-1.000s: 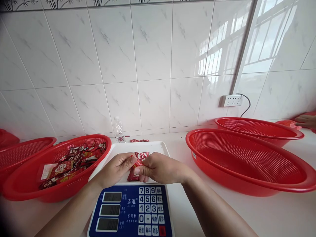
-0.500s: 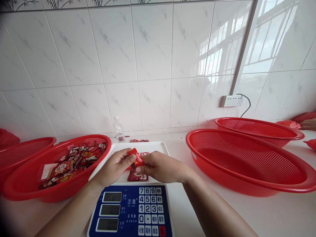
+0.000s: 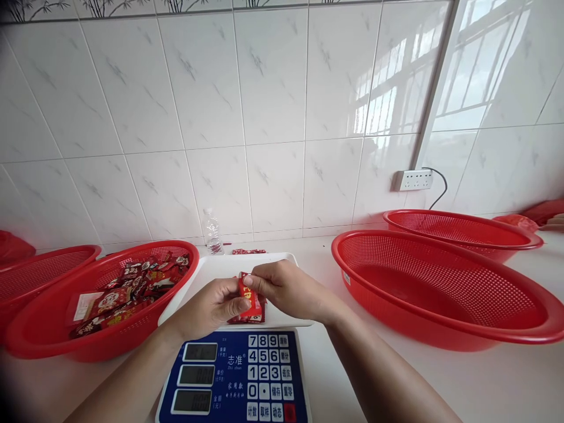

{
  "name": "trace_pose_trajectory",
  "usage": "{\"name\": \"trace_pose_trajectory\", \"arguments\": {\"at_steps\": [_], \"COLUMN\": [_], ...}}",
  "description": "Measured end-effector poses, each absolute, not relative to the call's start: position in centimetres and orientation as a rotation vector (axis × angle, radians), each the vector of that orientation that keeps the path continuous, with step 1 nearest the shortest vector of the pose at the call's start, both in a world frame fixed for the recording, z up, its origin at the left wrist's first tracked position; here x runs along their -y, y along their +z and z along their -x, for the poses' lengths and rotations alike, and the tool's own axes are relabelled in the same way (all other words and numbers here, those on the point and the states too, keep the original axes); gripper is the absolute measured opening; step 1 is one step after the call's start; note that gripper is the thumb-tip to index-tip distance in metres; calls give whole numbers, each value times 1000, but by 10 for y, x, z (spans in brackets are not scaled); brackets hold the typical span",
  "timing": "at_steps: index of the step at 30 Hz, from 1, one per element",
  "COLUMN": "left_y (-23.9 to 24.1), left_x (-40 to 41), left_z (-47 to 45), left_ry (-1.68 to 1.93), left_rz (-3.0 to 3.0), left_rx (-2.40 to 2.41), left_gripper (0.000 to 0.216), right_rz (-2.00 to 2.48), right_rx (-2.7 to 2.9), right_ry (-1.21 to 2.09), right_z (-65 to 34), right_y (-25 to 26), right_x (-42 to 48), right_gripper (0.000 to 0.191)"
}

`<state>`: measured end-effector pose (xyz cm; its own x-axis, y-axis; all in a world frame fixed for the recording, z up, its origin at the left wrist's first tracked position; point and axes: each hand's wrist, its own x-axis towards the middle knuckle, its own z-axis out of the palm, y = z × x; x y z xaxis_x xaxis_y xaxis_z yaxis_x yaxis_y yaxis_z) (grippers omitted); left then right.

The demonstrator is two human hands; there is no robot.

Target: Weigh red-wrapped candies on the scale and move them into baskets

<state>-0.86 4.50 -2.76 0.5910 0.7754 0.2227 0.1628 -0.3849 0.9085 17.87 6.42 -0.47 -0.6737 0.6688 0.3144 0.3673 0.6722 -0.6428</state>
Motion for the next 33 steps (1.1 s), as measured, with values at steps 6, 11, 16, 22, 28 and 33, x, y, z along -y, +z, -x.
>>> {"name": "trace_pose_trajectory", "arguments": {"at_steps": [6, 11, 16, 22, 28, 33], "left_y": [-27, -28, -29, -29, -26, -25], "left_x": [-44, -45, -48, -47, -48, -48], "left_z": [6, 7, 8, 9, 9, 10], "left_ry": [804, 782, 719, 761, 880, 963], "left_rz": [-1914, -1910, -2008, -1956, -1951, -1946], "left_rx": [-868, -881, -908, -854, -740, -747], "left_gripper": [36, 31, 31, 32, 34, 35], "right_rz": [871, 858, 838, 788, 802, 790], "right_rx": [2237, 2258, 2327, 2333, 2311, 2301], "right_ry": [626, 598, 574, 624, 645, 668], "right_z": [-177, -178, -178, -178, -178, -178], "right_y": [-4, -4, -7, -6, -5, -6], "right_x": [-66, -64, -65, -63, -64, -65], "right_gripper": [46, 46, 47, 49, 49, 48]}}
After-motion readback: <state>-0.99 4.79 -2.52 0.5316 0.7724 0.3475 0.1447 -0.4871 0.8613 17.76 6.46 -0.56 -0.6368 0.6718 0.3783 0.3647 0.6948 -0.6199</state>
